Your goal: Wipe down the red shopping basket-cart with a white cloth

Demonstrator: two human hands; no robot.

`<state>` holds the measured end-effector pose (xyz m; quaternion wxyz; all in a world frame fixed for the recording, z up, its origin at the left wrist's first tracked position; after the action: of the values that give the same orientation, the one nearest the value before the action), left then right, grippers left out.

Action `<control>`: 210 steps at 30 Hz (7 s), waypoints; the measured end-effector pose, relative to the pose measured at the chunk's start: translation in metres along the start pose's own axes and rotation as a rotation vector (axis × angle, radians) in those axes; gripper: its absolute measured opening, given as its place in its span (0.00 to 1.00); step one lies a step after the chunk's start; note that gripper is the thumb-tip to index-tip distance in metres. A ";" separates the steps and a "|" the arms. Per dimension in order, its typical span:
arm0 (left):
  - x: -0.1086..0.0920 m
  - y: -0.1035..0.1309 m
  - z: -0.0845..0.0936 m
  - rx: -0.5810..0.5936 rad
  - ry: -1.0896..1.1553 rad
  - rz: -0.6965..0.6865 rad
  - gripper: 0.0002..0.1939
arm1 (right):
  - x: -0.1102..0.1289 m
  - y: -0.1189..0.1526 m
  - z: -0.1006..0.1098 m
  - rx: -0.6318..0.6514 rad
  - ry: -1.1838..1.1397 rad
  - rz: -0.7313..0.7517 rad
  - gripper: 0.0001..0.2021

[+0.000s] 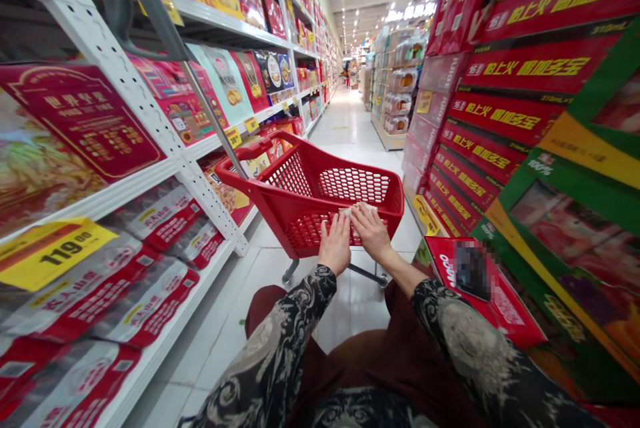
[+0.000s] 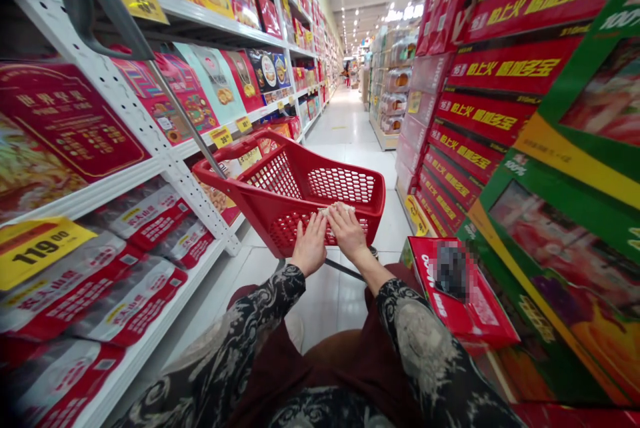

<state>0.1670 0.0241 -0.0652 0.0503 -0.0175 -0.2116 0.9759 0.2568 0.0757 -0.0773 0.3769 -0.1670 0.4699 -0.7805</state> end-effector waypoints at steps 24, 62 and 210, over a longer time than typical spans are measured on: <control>-0.033 -0.002 -0.011 0.019 0.032 -0.081 0.37 | -0.046 0.050 0.028 -0.029 0.010 -0.182 0.20; 0.037 -0.009 -0.016 -0.071 -0.013 0.079 0.35 | 0.006 -0.017 -0.024 0.036 -0.131 -0.021 0.19; 0.056 -0.026 -0.013 -0.144 -0.089 0.082 0.35 | 0.017 -0.019 -0.049 0.067 -0.127 0.059 0.19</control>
<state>0.1140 0.0590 -0.0671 -0.0004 0.0134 -0.2826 0.9591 0.2073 0.0977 -0.0870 0.4343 -0.1896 0.4233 -0.7722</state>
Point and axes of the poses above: each hand's wrist, its own y-axis away from the middle knuckle, its own z-axis out of the back of the hand, x = y × z, the point moved 6 cm from there along -y, towards the middle knuckle, and after that the axes turned 13 degrees about -x, right-handed, at the moved point
